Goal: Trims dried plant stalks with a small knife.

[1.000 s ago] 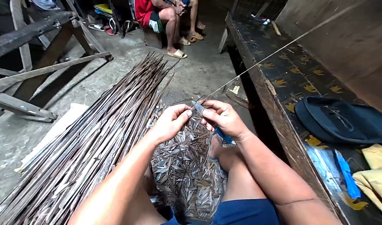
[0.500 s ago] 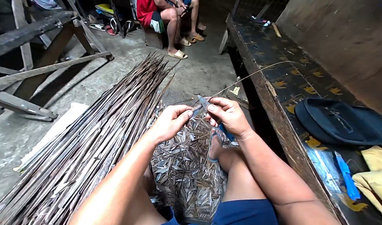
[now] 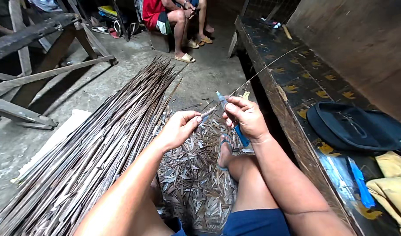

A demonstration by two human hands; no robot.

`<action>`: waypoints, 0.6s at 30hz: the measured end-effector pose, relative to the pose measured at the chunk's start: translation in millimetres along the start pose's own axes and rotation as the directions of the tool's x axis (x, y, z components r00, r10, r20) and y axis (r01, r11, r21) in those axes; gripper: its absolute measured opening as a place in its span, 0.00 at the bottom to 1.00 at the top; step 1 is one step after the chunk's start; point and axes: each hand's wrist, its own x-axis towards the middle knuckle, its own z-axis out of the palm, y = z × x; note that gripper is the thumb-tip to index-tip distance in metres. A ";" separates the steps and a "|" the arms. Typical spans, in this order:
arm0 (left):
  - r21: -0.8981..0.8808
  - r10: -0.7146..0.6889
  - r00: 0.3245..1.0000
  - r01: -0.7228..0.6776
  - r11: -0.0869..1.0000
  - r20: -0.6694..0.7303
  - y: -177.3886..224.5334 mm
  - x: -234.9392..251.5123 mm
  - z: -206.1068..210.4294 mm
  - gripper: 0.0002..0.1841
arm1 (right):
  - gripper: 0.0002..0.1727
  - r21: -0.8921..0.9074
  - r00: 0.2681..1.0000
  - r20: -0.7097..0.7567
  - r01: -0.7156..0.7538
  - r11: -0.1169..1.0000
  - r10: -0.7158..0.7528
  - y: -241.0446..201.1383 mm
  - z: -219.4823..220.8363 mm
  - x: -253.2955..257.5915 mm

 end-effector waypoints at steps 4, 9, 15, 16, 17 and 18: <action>0.002 -0.043 0.999 0.043 0.999 0.006 -4.4 -3.1 -2.9 0.15 | 0.14 0.072 0.989 -0.150 0.027 0.997 -0.016 -6.3 -13.8 4.3; -0.024 -0.061 0.998 0.061 0.998 0.018 -5.4 -3.4 -1.1 0.14 | 0.15 0.127 0.993 0.041 -0.112 0.986 0.108 2.0 1.3 -0.9; -0.144 -0.109 0.977 0.136 0.980 0.182 -13.3 -1.6 -6.0 0.15 | 0.13 0.214 0.995 -0.058 -0.065 0.975 0.079 -1.1 0.3 3.6; -0.142 -0.129 0.972 0.158 0.977 0.196 -15.5 -2.0 -7.4 0.15 | 0.14 0.218 0.994 -0.092 -0.038 0.975 0.060 -1.9 -2.9 4.6; -0.138 -0.144 0.968 0.174 0.975 0.204 -17.0 -2.2 -8.6 0.14 | 0.14 0.216 0.993 -0.115 -0.015 0.976 0.041 -2.2 -5.5 5.1; -0.131 -0.152 0.967 0.181 0.975 0.204 -17.9 -2.1 -9.5 0.14 | 0.14 0.213 0.991 -0.131 0.001 0.977 0.027 -2.6 -6.5 5.0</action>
